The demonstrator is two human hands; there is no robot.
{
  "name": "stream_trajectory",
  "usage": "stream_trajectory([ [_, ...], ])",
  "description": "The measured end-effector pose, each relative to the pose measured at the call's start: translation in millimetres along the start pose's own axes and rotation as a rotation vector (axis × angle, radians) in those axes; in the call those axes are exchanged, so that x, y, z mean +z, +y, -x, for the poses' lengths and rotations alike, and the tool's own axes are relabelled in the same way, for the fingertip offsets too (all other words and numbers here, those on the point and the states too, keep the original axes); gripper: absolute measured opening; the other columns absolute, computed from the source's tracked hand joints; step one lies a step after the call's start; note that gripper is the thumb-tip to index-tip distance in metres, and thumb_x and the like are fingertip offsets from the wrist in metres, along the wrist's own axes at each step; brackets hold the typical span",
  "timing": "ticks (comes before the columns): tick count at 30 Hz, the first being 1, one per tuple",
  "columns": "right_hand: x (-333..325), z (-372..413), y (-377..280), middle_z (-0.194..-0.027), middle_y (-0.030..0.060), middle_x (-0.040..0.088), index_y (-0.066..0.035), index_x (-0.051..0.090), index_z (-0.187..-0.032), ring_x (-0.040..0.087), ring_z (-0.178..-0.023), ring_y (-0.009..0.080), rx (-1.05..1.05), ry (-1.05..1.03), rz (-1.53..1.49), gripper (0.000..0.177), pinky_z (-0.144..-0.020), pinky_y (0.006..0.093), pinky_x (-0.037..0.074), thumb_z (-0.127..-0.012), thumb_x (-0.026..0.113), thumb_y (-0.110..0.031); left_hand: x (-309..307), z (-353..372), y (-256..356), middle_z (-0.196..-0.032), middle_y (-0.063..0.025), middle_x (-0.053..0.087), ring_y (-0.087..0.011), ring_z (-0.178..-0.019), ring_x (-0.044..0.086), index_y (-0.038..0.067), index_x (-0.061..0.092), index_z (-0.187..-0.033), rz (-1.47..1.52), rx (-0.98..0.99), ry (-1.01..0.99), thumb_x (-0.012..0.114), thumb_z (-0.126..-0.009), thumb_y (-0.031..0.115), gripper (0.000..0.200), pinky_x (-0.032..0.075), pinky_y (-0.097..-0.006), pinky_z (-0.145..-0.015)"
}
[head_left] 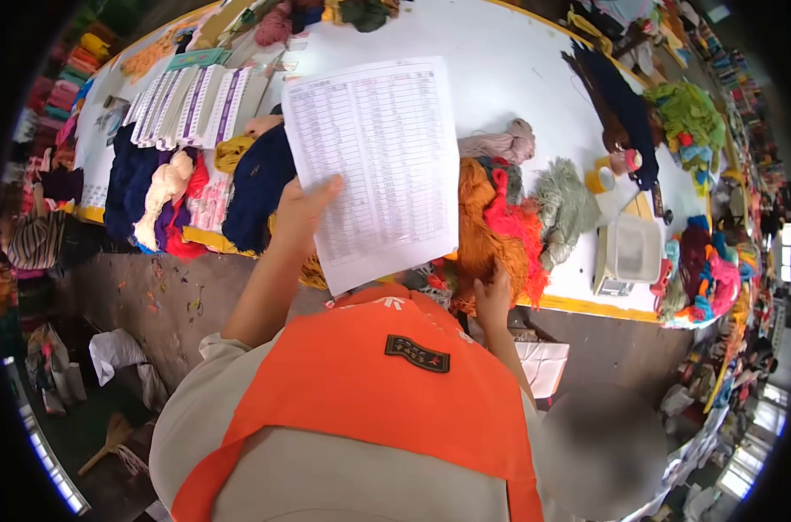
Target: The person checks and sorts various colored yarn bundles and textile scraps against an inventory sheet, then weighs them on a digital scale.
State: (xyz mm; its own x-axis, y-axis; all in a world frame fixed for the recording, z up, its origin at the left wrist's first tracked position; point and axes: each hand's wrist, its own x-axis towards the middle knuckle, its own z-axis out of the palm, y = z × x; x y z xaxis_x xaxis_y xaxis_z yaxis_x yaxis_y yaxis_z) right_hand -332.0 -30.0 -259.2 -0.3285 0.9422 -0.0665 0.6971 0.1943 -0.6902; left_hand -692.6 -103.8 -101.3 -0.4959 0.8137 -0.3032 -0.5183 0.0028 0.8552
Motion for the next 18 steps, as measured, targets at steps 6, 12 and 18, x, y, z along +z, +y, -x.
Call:
stream_trajectory([
  [6, -18, -53, -29, -0.107, 0.0196, 0.054, 0.001, 0.053, -0.116, 0.052, -0.099, 0.0375, -0.206, 0.3, 0.053, 0.038, -0.088, 0.044, 0.043, -0.083, 0.067, -0.011, -4, 6, -1, -0.106, -0.0088, 0.066, -0.016, -0.094, 0.062, -0.001, 0.06, -0.116, 0.017, -0.007, 0.031, 0.069, -0.085, 0.011, 0.035, 0.05, -0.0308, -0.082],
  [12, -2, -127, -54, -0.117, 0.0152, 0.056, -0.006, 0.055, -0.121, 0.05, -0.109, 0.0378, -0.027, 0.318, 0.37, 0.051, -0.089, 0.0495, 0.039, -0.087, 0.063, -0.043, -11, 18, 4, -0.11, -0.0109, 0.066, -0.0175, -0.096, 0.062, -0.003, 0.059, -0.118, 0.066, 0.006, 0.041, 0.069, -0.086, 0.011, 0.036, 0.049, -0.0328, -0.086],
  [18, 7, -155, -18, -0.101, 0.0155, 0.066, -0.004, 0.062, -0.103, 0.063, -0.093, 0.0319, 0.021, 0.177, 0.07, 0.021, -0.082, 0.0408, 0.048, -0.088, 0.059, -0.019, -50, 45, 20, -0.112, -0.0131, 0.065, -0.0189, -0.098, 0.062, -0.005, 0.057, -0.12, 0.116, 0.054, 0.111, 0.064, -0.089, 0.01, 0.035, 0.05, -0.0348, -0.087],
])
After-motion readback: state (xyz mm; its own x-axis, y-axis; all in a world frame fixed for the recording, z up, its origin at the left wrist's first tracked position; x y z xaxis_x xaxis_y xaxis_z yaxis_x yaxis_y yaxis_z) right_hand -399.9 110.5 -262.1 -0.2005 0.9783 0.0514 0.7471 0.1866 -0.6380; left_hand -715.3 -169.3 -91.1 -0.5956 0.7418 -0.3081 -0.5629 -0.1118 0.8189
